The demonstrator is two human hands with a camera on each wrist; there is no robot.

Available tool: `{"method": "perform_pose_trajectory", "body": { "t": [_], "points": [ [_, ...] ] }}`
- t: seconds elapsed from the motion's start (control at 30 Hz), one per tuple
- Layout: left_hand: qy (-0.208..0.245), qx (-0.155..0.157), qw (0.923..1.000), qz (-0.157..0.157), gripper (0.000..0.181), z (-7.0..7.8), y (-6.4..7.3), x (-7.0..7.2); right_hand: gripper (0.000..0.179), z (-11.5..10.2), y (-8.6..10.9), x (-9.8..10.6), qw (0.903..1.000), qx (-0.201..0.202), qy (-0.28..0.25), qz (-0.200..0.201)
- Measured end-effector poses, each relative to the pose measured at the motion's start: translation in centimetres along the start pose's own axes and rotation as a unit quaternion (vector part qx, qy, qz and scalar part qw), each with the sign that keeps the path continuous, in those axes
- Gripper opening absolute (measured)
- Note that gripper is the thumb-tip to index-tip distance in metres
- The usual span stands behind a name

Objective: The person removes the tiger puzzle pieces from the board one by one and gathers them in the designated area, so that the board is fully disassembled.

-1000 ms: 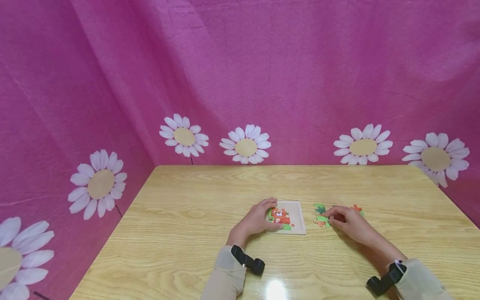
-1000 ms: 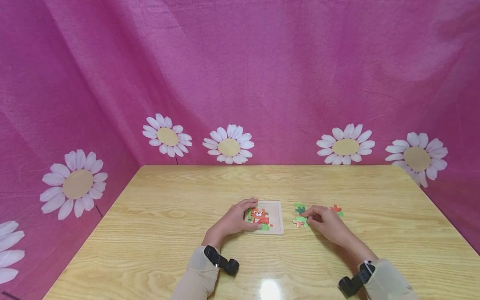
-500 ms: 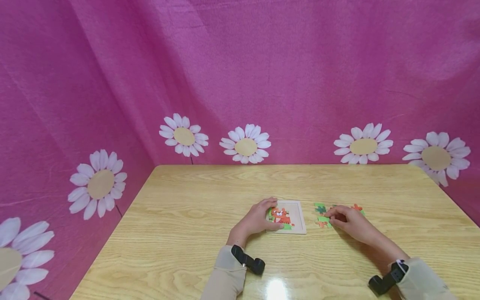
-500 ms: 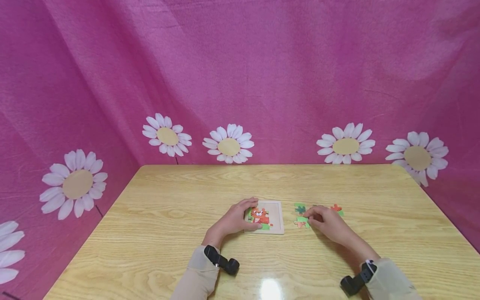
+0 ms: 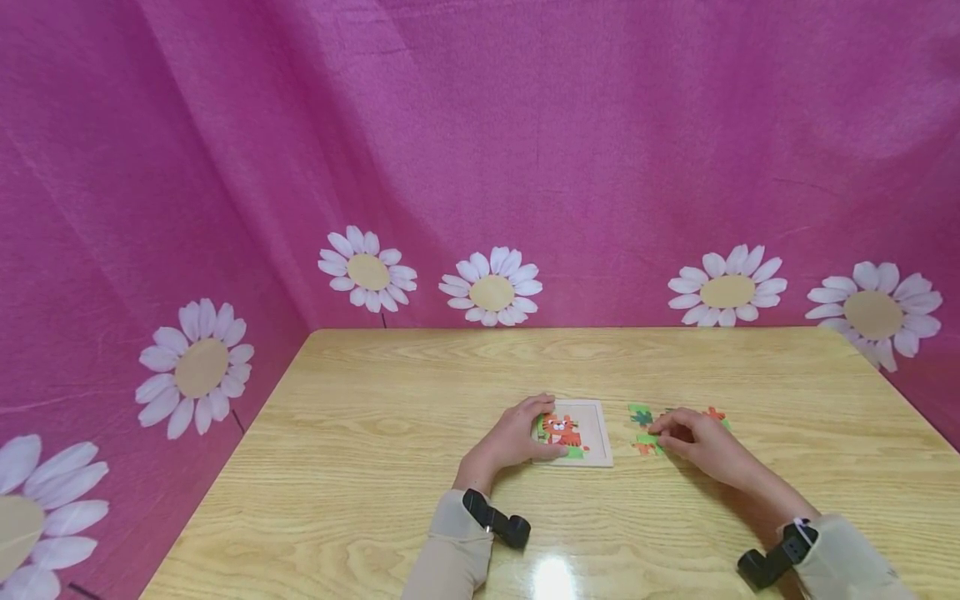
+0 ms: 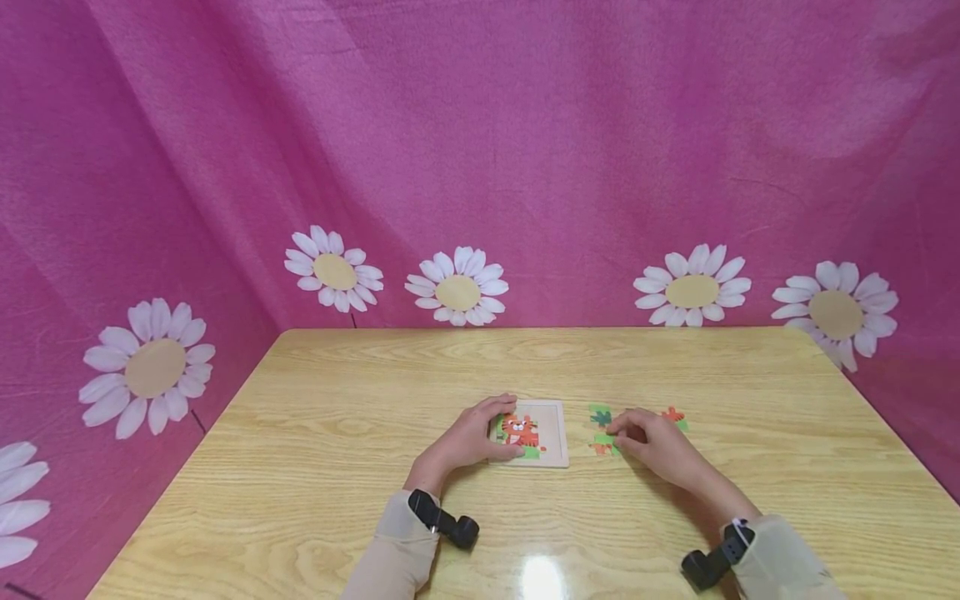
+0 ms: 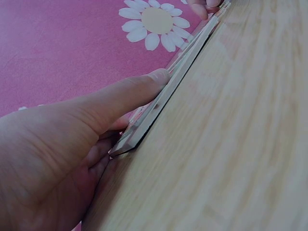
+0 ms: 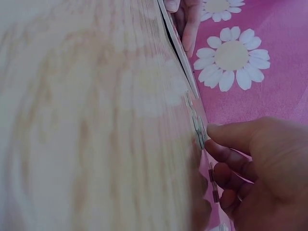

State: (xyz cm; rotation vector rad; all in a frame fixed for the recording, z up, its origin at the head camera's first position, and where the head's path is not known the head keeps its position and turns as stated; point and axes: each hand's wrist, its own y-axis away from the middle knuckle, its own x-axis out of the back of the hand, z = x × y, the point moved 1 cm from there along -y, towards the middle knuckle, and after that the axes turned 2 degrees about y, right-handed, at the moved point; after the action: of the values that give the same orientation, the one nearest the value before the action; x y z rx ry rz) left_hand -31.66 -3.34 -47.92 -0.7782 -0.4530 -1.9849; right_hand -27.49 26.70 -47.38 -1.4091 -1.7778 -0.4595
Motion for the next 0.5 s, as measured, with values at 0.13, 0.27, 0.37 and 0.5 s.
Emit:
{"method": "perform_pose_trajectory", "body": {
  "t": [0.13,0.27,0.37,0.5],
  "points": [
    [-0.003,-0.001,1.0000,0.000,0.076,0.1,0.0,0.0,0.014,-0.1,-0.2,-0.2,0.9999,0.009,-0.001,0.007],
    [-0.002,-0.004,1.0000,0.000,0.076,0.1,0.0,0.0,0.013,-0.4,-0.4,-0.5,0.9993,0.031,-0.015,0.011],
    [-0.003,-0.006,1.0000,0.001,0.076,0.1,0.1,0.0,0.012,-0.8,-0.7,-0.8,0.9988,0.037,-0.029,0.011],
    [-0.002,-0.005,1.0000,0.000,0.076,0.1,0.1,0.0,0.012,-1.3,-1.3,-1.4,0.9979,0.037,-0.052,0.011]
  ]
}}
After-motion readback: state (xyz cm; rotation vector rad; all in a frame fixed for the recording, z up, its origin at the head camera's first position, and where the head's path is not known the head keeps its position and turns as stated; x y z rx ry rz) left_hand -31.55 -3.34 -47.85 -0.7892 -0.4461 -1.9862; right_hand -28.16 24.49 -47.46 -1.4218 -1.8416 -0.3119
